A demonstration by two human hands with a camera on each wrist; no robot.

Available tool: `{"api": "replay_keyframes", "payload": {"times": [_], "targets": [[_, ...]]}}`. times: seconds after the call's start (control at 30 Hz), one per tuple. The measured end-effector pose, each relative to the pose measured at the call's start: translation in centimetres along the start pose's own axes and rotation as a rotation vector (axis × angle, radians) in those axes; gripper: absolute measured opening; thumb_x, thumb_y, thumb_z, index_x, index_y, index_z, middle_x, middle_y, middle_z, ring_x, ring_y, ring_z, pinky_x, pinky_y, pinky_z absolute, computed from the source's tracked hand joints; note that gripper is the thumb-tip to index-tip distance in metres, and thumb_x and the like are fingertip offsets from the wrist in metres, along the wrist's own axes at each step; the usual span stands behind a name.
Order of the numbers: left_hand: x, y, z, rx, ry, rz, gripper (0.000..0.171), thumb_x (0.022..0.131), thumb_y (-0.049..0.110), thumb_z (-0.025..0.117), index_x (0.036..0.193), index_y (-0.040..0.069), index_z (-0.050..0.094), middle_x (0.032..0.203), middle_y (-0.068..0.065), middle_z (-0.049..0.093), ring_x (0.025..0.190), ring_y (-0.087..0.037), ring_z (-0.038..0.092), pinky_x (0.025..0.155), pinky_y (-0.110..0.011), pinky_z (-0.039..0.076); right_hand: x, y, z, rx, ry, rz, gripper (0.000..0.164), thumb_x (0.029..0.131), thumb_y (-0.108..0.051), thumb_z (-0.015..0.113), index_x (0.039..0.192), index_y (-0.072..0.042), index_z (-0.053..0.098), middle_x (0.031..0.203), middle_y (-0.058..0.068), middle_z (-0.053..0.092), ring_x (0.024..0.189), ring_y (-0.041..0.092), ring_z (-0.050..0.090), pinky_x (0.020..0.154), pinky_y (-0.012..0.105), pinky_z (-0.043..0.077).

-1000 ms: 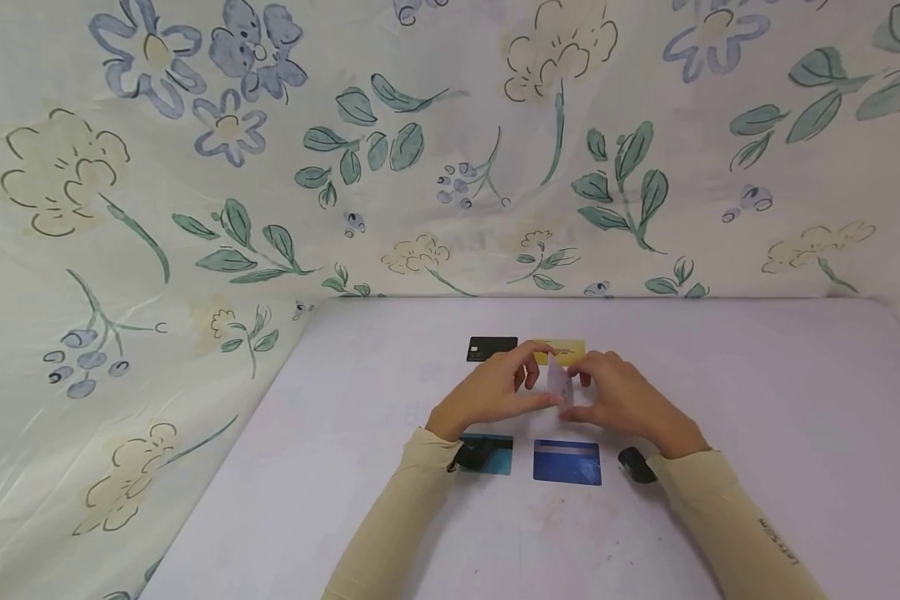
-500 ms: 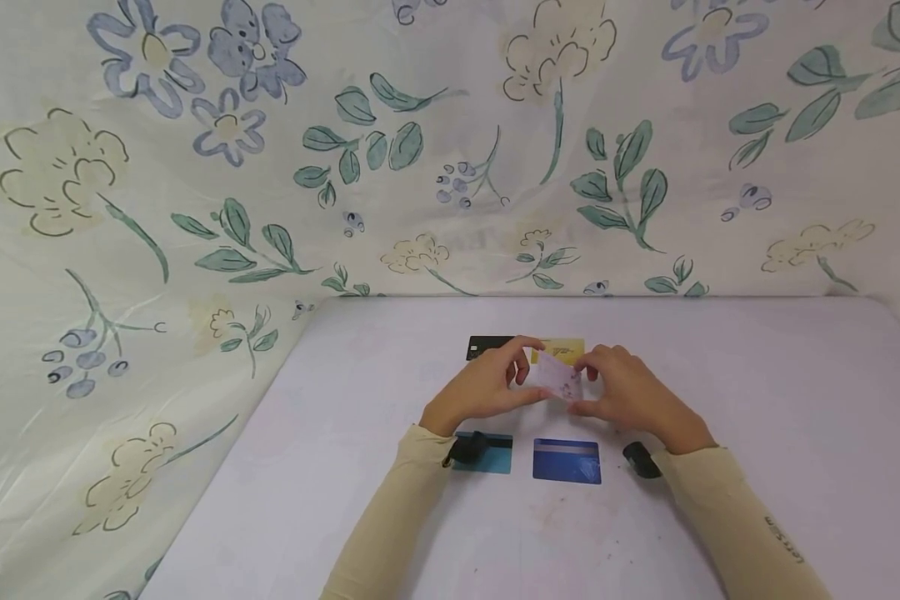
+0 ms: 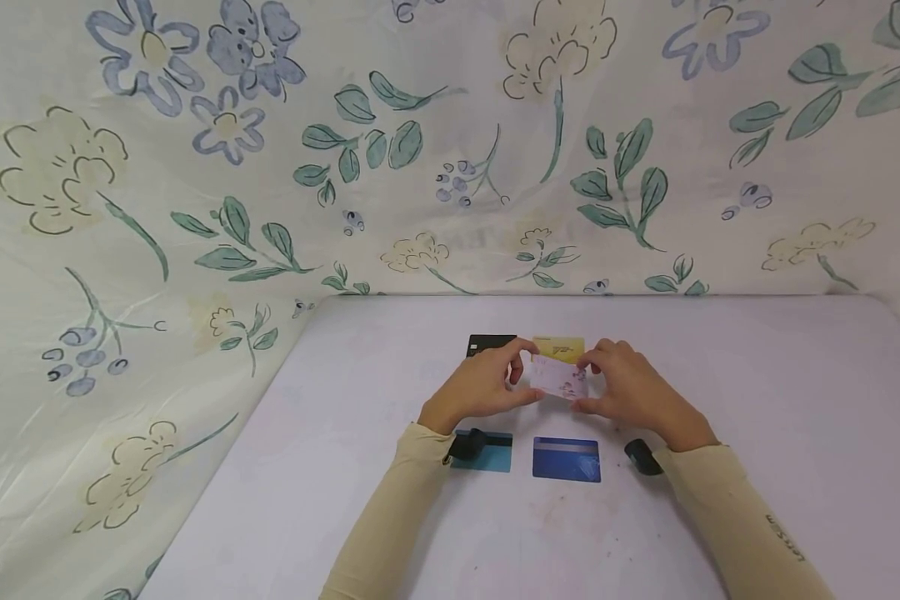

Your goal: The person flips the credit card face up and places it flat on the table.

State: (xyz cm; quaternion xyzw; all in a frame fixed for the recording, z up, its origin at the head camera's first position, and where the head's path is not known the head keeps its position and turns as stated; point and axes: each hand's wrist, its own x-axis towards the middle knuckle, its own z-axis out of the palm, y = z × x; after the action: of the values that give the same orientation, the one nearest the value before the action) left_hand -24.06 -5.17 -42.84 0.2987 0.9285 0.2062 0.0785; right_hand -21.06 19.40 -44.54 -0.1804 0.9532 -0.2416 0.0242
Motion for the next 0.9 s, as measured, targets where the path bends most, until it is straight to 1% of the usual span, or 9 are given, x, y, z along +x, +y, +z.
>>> {"api": "replay_keyframes", "payload": {"times": [0.2,0.33,0.47,0.7,0.9], "targets": [[-0.03,-0.06,0.14,0.06,-0.023,-0.026,0.061,0.091,0.051,0.072,0.142,0.023,0.053,0.089,0.004,0.058,0.069,-0.008,0.052,0.056,-0.02,0.039,-0.09,-0.11,-0.1,0.003,-0.011,0.014,0.056,0.078,-0.037,0.09,0.119,-0.004,0.071,0.104,0.01,0.063,0.1,0.029,0.053,0.086,0.047,0.053],[-0.07,-0.01,0.11,0.08,-0.044,-0.046,0.063,0.091,0.052,0.072,0.143,0.022,0.053,0.088,0.004,0.058,0.069,-0.009,0.052,0.056,-0.02,0.039,-0.11,-0.09,-0.13,0.012,-0.021,0.022,0.056,0.077,-0.038,0.09,0.119,-0.005,0.071,0.104,0.01,0.063,0.1,0.03,0.053,0.088,0.049,0.054],[-0.14,-0.05,0.1,0.085,-0.063,-0.061,0.063,0.091,0.052,0.072,0.144,0.022,0.053,0.088,0.004,0.058,0.068,-0.009,0.052,0.055,-0.021,0.039,-0.12,-0.14,-0.09,0.015,-0.029,0.025,0.055,0.078,-0.037,0.09,0.119,-0.006,0.071,0.105,0.01,0.064,0.102,0.03,0.053,0.09,0.051,0.054],[-0.13,-0.28,0.32,0.091,-0.081,-0.073,0.062,0.091,0.052,0.072,0.143,0.024,0.054,0.089,0.004,0.059,0.07,-0.009,0.054,0.056,-0.022,0.04,-0.04,0.0,0.0,-0.003,-0.024,0.006,0.056,0.077,-0.039,0.091,0.118,-0.006,0.071,0.106,0.01,0.064,0.102,0.031,0.053,0.088,0.049,0.052],[0.0,-0.34,0.61,0.117,-0.102,-0.09,0.061,0.091,0.053,0.071,0.142,0.025,0.054,0.091,0.005,0.06,0.074,-0.01,0.056,0.059,-0.022,0.043,-0.04,0.11,0.06,0.005,-0.04,0.019,0.056,0.077,-0.038,0.091,0.118,-0.006,0.071,0.107,0.011,0.064,0.102,0.031,0.053,0.09,0.052,0.052]]}}
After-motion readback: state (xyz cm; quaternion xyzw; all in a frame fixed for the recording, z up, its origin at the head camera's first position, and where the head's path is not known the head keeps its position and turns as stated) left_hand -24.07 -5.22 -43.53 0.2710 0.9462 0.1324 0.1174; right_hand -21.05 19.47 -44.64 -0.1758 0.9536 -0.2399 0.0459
